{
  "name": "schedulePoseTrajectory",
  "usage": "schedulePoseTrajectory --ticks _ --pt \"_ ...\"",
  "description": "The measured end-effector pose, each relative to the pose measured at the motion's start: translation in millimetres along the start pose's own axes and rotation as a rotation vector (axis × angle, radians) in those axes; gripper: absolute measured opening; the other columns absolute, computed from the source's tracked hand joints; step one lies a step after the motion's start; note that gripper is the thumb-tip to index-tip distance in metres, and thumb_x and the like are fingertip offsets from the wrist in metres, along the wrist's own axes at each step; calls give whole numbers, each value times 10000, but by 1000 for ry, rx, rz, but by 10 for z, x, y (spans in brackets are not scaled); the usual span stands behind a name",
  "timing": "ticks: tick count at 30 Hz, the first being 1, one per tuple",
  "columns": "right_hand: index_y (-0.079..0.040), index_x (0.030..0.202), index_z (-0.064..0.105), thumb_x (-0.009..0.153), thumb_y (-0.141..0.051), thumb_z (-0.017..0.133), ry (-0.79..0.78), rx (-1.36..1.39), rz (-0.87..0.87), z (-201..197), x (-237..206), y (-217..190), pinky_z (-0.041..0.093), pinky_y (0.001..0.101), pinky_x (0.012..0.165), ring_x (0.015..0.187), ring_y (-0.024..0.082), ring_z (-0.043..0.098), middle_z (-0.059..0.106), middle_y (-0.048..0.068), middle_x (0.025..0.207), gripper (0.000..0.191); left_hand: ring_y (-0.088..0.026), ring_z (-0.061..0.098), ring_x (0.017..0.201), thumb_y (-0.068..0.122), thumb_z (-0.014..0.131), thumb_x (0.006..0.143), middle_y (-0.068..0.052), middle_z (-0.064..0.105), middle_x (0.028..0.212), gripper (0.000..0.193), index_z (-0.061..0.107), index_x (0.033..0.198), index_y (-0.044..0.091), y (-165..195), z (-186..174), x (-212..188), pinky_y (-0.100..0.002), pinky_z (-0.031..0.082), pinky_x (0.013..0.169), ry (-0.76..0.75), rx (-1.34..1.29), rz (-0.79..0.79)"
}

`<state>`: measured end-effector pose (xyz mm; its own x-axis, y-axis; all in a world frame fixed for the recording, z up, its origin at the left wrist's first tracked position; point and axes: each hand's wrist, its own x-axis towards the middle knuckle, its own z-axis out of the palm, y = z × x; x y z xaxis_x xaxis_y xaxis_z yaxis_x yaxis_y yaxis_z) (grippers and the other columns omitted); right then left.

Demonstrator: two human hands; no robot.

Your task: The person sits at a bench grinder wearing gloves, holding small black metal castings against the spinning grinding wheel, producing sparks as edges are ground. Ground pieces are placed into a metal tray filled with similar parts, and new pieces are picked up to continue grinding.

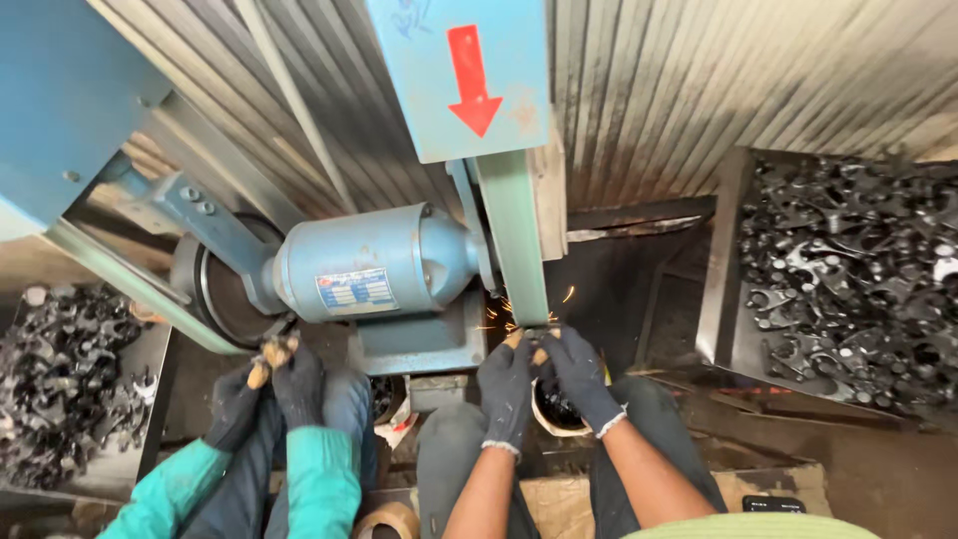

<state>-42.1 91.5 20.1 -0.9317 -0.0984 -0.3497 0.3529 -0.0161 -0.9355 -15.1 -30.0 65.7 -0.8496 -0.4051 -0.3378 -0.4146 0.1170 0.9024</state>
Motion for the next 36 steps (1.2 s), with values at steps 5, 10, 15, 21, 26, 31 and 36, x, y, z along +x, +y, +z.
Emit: schedulePoseTrajectory --ticks 5,10,15,21,26,31,36 --pt "-23 1113 722 1006 -197 575 151 32 -309 -101 -164 -168 521 298 827 916 127 650 736 65 1018 252 -288 738 812 298 660 965 -213 751 898 330 746 974 -20 168 182 -20 -396 533 743 -34 113 277" --pt "-43 1153 664 952 -162 635 222 70 -459 -253 -349 -83 523 315 815 921 144 659 712 80 1059 235 -379 685 903 309 639 949 -182 729 978 334 750 1196 115 254 106 -287 -450 520 761 -68 444 505" --pt "-63 1090 735 970 -243 640 72 -518 -366 -362 -457 2 525 330 782 901 176 681 744 91 993 237 -318 708 951 305 646 955 -139 755 1008 311 750 1180 117 162 -197 -298 -406 536 812 -171 437 610" --pt "-11 982 695 1022 -208 572 -43 -9 -297 -267 -275 -68 502 309 753 811 137 647 716 69 864 236 -290 701 815 306 653 980 -192 755 916 351 744 1064 -23 -39 -30 -72 -379 536 762 -111 194 262" --pt "12 876 706 961 -200 614 -175 -149 -130 -246 230 -15 505 347 620 659 192 645 714 103 745 245 -215 719 713 304 647 933 -161 760 821 348 745 1024 -16 -171 111 96 -376 526 675 100 94 160" --pt "15 915 685 959 -194 610 -3 -266 -469 -129 336 348 500 356 689 754 251 670 685 122 827 227 -244 699 711 326 622 918 -165 773 791 368 743 917 -21 -320 191 160 -415 529 666 74 -143 169" --pt "5 1037 685 992 -197 573 7 -199 -503 -254 192 288 500 343 759 864 209 661 680 104 963 235 -393 665 697 352 665 935 -257 663 746 450 667 777 -69 -289 348 174 -480 475 661 89 351 107"
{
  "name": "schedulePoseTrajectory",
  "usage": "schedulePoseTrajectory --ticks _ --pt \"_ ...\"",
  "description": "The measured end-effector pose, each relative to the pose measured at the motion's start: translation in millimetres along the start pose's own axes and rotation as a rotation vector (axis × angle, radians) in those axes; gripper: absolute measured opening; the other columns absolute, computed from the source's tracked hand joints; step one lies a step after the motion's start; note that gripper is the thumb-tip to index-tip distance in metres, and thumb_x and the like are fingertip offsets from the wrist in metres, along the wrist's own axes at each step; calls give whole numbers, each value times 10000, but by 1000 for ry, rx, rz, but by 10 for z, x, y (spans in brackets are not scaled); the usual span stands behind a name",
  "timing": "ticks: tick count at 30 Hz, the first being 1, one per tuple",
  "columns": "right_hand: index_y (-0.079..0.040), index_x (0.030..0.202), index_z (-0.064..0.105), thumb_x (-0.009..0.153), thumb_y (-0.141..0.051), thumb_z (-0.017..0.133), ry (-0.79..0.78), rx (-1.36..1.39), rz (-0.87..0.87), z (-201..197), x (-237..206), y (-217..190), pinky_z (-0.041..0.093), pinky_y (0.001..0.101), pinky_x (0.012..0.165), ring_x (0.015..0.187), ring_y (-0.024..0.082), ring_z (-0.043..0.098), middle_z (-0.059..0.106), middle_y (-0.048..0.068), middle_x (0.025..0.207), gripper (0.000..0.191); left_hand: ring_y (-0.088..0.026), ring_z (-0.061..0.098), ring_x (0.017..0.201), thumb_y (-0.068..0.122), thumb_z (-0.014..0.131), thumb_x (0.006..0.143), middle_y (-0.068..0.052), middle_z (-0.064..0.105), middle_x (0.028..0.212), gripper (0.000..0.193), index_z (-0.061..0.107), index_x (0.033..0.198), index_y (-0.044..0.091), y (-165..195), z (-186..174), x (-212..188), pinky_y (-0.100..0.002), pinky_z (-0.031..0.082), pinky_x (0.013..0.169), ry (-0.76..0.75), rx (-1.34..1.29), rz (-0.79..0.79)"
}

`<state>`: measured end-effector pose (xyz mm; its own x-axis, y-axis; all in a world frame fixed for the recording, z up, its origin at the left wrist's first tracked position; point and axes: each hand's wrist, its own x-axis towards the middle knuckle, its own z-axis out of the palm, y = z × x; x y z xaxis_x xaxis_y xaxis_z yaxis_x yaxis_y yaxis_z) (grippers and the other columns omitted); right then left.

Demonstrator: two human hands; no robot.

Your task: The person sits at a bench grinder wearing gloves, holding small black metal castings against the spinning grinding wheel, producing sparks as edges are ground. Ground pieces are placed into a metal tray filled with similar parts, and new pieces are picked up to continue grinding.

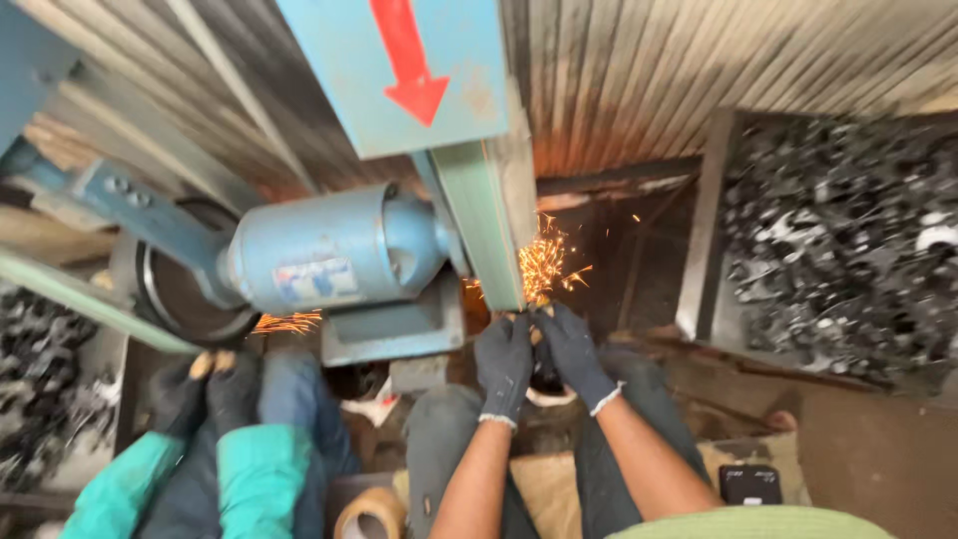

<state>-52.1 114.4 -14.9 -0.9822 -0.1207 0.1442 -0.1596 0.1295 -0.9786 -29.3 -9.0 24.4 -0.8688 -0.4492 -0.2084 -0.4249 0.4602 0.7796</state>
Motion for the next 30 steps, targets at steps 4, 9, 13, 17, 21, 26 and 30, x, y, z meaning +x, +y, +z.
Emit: schedulePoseTrajectory --ticks 4,9,13,17,21,26,30 --pt "7 1009 668 971 -212 622 41 185 403 -100 53 -398 472 358 676 740 162 569 648 90 833 228 -383 723 786 343 647 935 -221 711 805 374 711 861 -18 284 -116 -11 -473 510 703 -72 -77 70" --pt "0 990 674 991 -219 592 -54 154 178 -127 -170 -721 504 306 740 808 102 607 675 48 845 234 -390 674 948 274 616 928 -201 720 987 297 724 1143 99 353 -489 -285 -472 507 808 -62 124 397" --pt "-23 1018 702 974 -210 613 -78 196 236 -224 -336 -744 506 277 770 845 71 624 705 13 894 212 -328 695 1025 221 645 940 -171 752 1070 310 748 1206 100 259 -669 -480 -401 525 882 -174 60 482" --pt "-39 1089 712 972 -189 626 -103 472 408 -295 -358 -725 474 282 683 755 93 593 680 25 860 208 -182 736 1085 138 687 914 -104 784 1186 343 720 1230 8 283 -667 -440 -307 549 956 -289 -391 328" --pt "-13 1012 721 951 -170 645 -129 213 288 -281 -330 -718 533 237 661 751 55 679 745 15 853 185 -159 732 1016 98 669 900 -91 789 1155 349 727 1229 -5 240 -676 -327 -289 564 910 -291 -443 129" --pt "-19 933 707 925 -180 649 -175 260 467 -261 -281 -689 479 261 529 594 92 618 694 43 733 172 -148 713 909 134 679 903 -114 787 1082 341 736 1206 -9 58 -676 -237 -299 561 824 -253 -425 112" --pt "-1 891 682 942 -214 645 -232 170 644 -214 -199 -650 448 350 512 536 200 580 655 103 682 222 -181 702 803 235 650 944 -129 786 953 307 774 1082 -9 -4 -601 -187 -343 547 732 -262 -371 48"
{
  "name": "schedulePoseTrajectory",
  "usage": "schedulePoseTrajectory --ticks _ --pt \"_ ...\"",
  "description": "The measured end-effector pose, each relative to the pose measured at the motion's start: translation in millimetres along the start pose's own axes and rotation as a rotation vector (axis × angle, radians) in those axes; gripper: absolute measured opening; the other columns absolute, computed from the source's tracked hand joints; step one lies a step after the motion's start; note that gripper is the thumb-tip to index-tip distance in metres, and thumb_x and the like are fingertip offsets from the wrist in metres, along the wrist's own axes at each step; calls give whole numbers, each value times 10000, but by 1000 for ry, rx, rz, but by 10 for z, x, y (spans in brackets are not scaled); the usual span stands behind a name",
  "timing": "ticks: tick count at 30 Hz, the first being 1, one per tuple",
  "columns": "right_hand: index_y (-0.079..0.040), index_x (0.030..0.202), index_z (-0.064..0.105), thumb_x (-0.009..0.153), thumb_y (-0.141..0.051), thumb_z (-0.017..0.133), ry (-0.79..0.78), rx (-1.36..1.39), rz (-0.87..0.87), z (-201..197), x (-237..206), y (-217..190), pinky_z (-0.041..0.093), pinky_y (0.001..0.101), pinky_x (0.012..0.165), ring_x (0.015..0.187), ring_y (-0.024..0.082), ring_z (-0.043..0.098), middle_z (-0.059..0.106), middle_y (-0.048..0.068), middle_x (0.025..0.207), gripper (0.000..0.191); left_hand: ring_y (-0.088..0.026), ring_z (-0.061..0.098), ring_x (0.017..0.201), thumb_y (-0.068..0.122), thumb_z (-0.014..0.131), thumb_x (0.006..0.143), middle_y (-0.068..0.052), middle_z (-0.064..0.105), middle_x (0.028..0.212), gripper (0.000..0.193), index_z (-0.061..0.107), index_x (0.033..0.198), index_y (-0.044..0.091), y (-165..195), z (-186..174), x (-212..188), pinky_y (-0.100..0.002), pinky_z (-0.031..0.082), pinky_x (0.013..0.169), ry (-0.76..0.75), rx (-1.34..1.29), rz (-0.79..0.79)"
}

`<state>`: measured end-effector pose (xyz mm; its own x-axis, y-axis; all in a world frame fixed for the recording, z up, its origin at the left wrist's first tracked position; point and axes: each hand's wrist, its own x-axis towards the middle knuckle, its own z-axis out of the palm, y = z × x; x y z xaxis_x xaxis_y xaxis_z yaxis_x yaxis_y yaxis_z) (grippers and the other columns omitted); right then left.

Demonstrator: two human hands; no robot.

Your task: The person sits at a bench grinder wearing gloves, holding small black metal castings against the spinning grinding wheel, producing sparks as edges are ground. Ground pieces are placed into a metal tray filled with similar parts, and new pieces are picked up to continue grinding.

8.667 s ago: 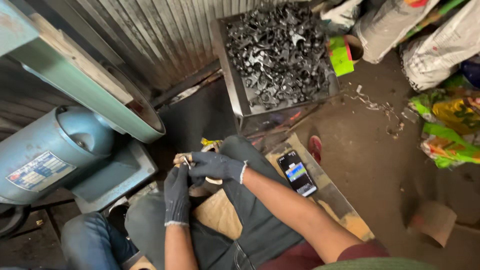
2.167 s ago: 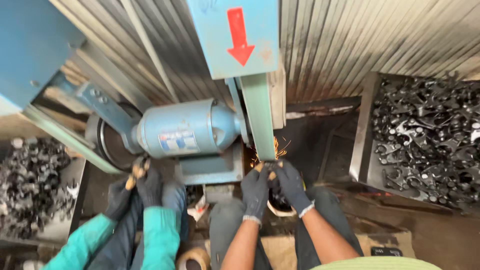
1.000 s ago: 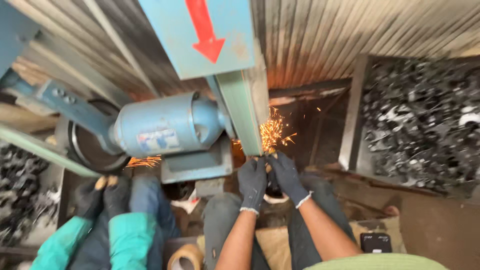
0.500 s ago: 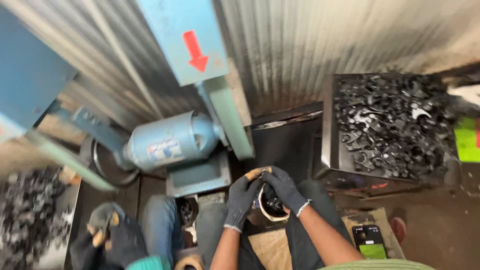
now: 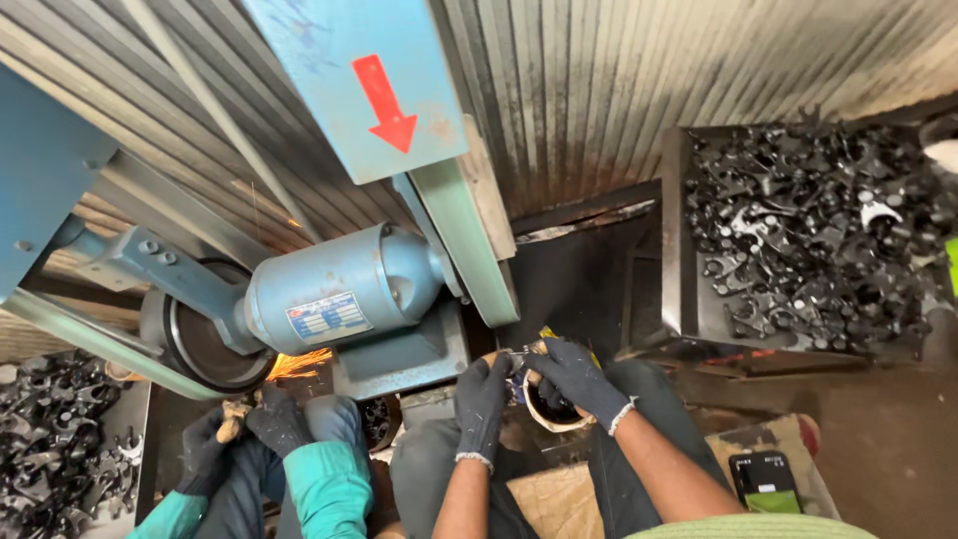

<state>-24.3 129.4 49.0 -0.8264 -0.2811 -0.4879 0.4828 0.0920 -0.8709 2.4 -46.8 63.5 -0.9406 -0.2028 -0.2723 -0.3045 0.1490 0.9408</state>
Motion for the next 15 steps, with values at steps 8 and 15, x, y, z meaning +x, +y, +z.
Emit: schedulePoseTrajectory --ticks 8,15 --pt "-2 894 666 922 -224 634 51 -124 -336 42 366 36 522 328 683 729 155 672 732 76 781 226 -400 685 779 321 619 948 -228 700 844 322 726 921 19 -75 99 143 -465 496 666 125 419 104" --pt "16 942 687 920 -206 662 102 -221 -393 117 649 69 536 347 684 723 178 664 709 94 788 225 -398 695 767 318 618 916 -229 695 823 313 703 910 17 33 160 215 -469 508 701 211 286 49"
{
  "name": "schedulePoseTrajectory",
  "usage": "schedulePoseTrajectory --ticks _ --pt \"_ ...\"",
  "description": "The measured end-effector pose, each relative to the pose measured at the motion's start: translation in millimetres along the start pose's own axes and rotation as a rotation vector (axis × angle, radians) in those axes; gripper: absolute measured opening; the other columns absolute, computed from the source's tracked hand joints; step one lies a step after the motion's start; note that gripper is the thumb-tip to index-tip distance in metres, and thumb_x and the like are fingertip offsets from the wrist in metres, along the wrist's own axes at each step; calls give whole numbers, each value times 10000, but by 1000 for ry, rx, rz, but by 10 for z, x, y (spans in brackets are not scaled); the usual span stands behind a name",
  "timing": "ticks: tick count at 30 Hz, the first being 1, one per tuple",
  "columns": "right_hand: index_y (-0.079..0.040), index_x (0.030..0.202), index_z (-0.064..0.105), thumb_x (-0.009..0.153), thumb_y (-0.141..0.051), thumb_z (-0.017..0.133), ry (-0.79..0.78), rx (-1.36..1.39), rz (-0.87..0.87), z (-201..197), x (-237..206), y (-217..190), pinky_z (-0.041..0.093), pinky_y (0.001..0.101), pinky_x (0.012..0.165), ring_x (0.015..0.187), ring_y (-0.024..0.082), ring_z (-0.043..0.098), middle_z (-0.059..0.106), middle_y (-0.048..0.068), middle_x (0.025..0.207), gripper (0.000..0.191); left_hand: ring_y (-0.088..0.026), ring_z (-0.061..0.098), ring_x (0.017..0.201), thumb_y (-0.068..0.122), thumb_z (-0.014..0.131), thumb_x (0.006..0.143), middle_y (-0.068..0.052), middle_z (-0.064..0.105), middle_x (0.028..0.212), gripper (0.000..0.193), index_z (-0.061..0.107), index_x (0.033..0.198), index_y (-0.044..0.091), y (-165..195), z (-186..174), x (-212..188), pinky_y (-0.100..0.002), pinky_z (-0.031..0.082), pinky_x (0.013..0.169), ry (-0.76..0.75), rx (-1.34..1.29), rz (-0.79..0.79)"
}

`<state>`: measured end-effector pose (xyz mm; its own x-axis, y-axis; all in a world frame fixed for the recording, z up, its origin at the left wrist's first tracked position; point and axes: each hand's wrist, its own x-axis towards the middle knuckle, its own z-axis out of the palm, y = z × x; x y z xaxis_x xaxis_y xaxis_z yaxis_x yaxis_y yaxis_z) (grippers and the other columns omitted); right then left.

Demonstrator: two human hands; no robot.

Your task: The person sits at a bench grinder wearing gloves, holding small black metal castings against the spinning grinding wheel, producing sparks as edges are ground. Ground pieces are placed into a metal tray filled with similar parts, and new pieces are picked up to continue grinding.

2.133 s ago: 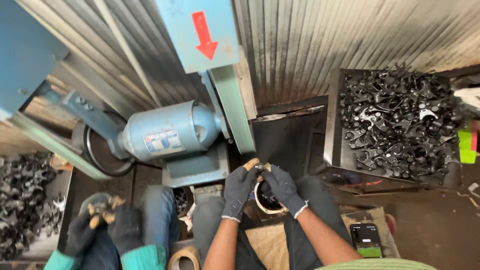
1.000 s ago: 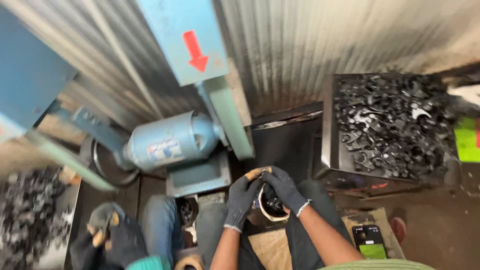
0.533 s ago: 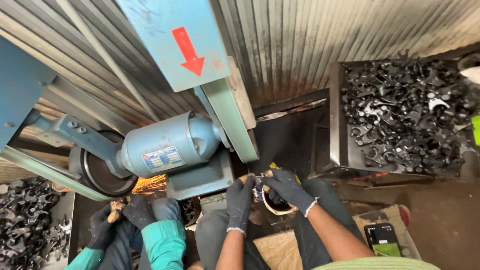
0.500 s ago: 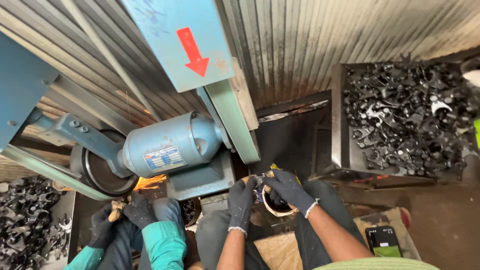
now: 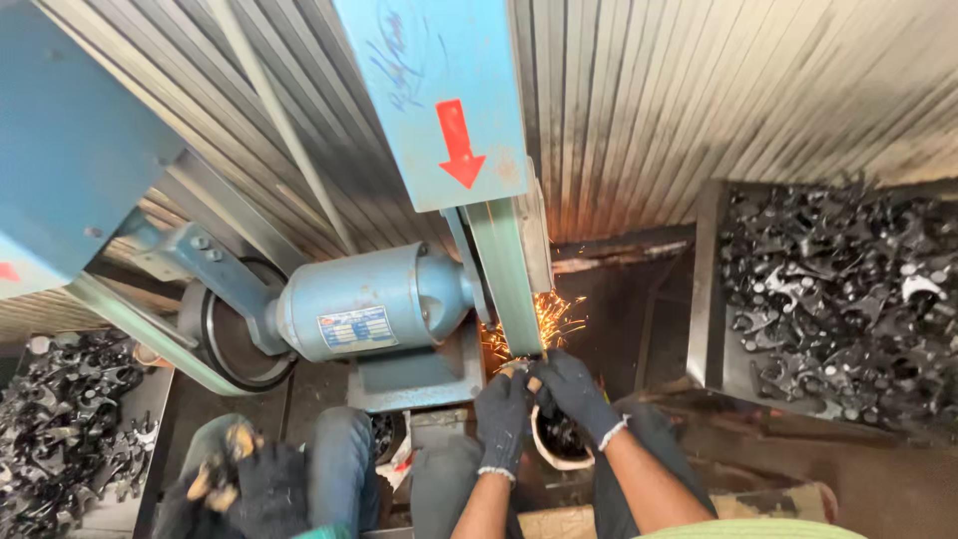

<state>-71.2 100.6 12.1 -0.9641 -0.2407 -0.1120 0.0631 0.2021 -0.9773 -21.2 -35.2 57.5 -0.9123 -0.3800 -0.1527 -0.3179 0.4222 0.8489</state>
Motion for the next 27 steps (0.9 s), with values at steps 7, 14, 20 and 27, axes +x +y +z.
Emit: schedulePoseTrajectory --ticks 7,14,20,27 --pt "-40 1058 709 994 -174 586 67 349 97 -96 -429 -50 465 300 672 759 109 564 670 31 860 193 -424 661 895 389 588 973 -221 699 921 366 704 972 43 102 14 -244 -513 493 760 -40 224 107" --pt "-35 1000 680 996 -202 582 74 286 74 -123 53 120 489 302 653 729 108 571 653 41 828 194 -427 668 886 377 576 973 -231 699 912 360 711 923 48 86 260 -70 -517 504 763 82 160 37" --pt "-18 1071 669 996 -242 594 132 100 27 -309 55 305 521 304 719 805 105 618 702 50 890 248 -414 715 776 393 539 998 -232 697 836 405 674 890 27 127 500 -23 -491 542 736 -100 48 -125" --pt "-37 1243 632 867 -311 718 172 -295 -94 -261 -519 -39 540 382 842 1015 281 723 736 147 1092 473 -344 724 901 324 643 975 -198 747 933 324 751 999 19 43 32 -255 -423 542 774 -58 -14 217"
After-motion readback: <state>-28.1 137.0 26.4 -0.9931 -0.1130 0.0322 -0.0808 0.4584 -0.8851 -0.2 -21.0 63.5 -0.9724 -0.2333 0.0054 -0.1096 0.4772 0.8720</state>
